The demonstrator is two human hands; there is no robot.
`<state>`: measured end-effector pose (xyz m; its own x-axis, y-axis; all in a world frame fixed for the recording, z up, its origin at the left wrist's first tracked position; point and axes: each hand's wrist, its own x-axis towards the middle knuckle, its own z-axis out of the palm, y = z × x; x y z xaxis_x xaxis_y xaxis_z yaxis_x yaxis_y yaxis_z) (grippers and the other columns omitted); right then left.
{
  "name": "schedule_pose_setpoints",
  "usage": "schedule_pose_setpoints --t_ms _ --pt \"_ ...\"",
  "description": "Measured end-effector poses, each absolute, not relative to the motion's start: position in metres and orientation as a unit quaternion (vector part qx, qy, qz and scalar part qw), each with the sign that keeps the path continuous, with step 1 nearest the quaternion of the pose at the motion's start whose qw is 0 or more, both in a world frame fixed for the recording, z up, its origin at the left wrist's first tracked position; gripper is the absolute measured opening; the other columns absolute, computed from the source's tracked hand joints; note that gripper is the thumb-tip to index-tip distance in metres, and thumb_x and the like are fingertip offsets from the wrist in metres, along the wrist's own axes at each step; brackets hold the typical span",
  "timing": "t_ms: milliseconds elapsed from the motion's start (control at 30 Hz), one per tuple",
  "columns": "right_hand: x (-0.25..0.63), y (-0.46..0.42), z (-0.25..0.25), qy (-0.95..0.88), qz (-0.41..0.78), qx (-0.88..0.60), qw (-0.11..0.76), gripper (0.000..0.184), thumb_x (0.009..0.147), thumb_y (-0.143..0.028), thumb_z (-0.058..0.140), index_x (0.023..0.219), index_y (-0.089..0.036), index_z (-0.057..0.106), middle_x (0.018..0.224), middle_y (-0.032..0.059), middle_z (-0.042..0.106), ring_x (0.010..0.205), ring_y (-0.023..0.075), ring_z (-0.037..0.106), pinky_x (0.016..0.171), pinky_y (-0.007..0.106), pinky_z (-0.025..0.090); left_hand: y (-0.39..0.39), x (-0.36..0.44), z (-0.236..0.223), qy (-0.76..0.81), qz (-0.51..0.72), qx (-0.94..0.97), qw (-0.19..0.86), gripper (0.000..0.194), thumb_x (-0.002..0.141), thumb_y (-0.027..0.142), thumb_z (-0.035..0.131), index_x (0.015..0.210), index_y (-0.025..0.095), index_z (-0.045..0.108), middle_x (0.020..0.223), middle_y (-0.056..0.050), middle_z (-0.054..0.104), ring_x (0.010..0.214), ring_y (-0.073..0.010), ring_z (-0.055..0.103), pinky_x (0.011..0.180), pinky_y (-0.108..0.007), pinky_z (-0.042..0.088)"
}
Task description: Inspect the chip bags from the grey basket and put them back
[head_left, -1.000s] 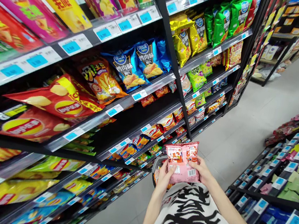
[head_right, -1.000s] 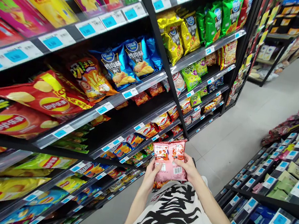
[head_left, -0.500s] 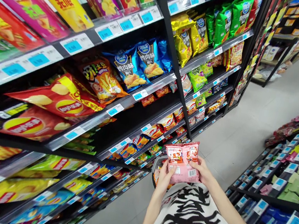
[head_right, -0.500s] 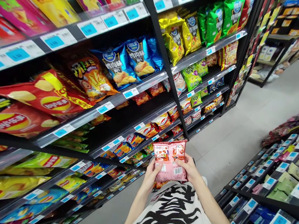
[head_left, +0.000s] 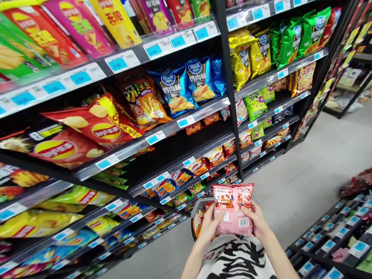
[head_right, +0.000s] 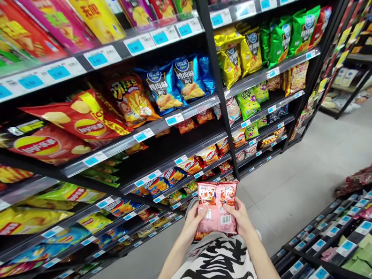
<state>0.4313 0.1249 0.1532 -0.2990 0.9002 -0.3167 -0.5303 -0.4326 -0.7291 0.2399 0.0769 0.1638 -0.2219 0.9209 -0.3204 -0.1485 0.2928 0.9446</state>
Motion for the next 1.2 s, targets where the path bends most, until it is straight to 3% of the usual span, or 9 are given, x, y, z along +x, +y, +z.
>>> schedule_pose_setpoints --t_ms 300,400,533,667,800,900,1000,1100,1200 --pt "0.43 0.124 0.159 -0.237 0.769 -0.384 0.453 0.054 0.067 -0.045 0.099 0.111 -0.024 0.078 0.112 0.0072 0.085 0.095 0.0303 0.081 0.086 0.04 0.064 0.077 0.242 0.169 0.612 0.485 0.35 0.517 0.066 0.078 0.069 0.082 0.124 0.022 0.073 0.135 -0.019 0.073 0.138 -0.042 0.062 0.119 -0.057 0.045" --pt "0.429 0.126 0.155 -0.211 0.766 -0.403 0.454 0.052 0.068 -0.043 0.098 0.113 -0.024 0.077 0.109 0.0061 0.086 0.091 0.0297 0.082 0.083 0.041 0.066 0.079 0.241 0.164 0.621 0.493 0.353 0.496 0.075 0.079 0.066 0.083 0.138 0.023 0.067 0.148 -0.02 0.066 0.141 -0.0414 0.059 0.12 -0.057 0.044" --pt "0.432 0.133 0.143 -0.141 0.751 -0.439 0.472 0.045 0.069 -0.041 0.097 0.106 -0.025 0.077 0.103 0.0052 0.086 0.086 0.0297 0.082 0.082 0.043 0.068 0.076 0.24 0.159 0.602 0.478 0.441 0.463 0.078 0.083 0.049 0.083 0.153 0.027 0.057 0.164 -0.019 0.051 0.146 -0.0391 0.056 0.118 -0.057 0.048" --pt "0.436 0.139 0.133 -0.125 0.74 -0.449 0.485 0.04 0.073 -0.045 0.094 0.103 -0.026 0.076 0.102 0.0056 0.087 0.089 0.0318 0.083 0.087 0.047 0.069 0.069 0.243 0.162 0.604 0.404 0.568 0.388 0.079 0.08 0.028 0.083 0.155 0.031 0.058 0.169 -0.013 0.047 0.158 -0.038 0.041 0.132 -0.057 0.03" --pt "0.435 0.139 0.134 -0.129 0.73 -0.447 0.5 0.043 0.073 -0.046 0.095 0.106 -0.026 0.076 0.103 0.0047 0.087 0.09 0.0317 0.083 0.086 0.046 0.069 0.065 0.247 0.163 0.621 0.327 0.645 0.303 0.101 0.077 0.013 0.078 0.168 0.034 0.039 0.179 -0.007 0.029 0.166 -0.0369 0.021 0.135 -0.059 0.021" --pt "0.432 0.136 0.144 -0.132 0.735 -0.441 0.499 0.045 0.07 -0.045 0.095 0.107 -0.027 0.076 0.106 0.0038 0.086 0.094 0.0318 0.082 0.088 0.046 0.067 0.066 0.249 0.162 0.631 0.283 0.691 0.21 0.107 0.074 0.0 0.067 0.17 0.034 0.033 0.182 -0.005 0.019 0.169 -0.0371 0.009 0.135 -0.065 0.015" --pt "0.434 0.135 0.158 -0.148 0.759 -0.403 0.49 0.044 0.077 -0.058 0.087 0.109 -0.03 0.076 0.115 0.0035 0.085 0.108 0.034 0.08 0.096 0.049 0.064 0.068 0.249 0.159 0.639 0.274 0.702 0.157 0.108 0.071 -0.008 0.057 0.167 0.037 0.039 0.182 -0.003 0.02 0.168 -0.0366 0.012 0.132 -0.067 0.025" --pt "0.44 0.134 0.168 -0.161 0.788 -0.354 0.477 0.047 0.082 -0.072 0.075 0.108 -0.032 0.077 0.121 0.0032 0.083 0.12 0.0358 0.075 0.101 0.052 0.061 0.069 0.249 0.155 0.658 0.32 0.667 0.142 0.103 0.072 -0.008 0.054 0.165 0.036 0.044 0.179 -0.007 0.028 0.165 -0.0374 0.026 0.126 -0.064 0.037" --pt "0.445 0.132 0.171 -0.18 0.794 -0.34 0.471 0.046 0.076 -0.064 0.085 0.11 -0.033 0.078 0.121 0.0023 0.083 0.117 0.0339 0.075 0.096 0.046 0.062 0.07 0.25 0.154 0.641 0.396 0.637 0.164 0.092 0.08 -0.001 0.06 0.164 0.032 0.044 0.176 -0.012 0.034 0.159 -0.0366 0.039 0.126 -0.058 0.039"
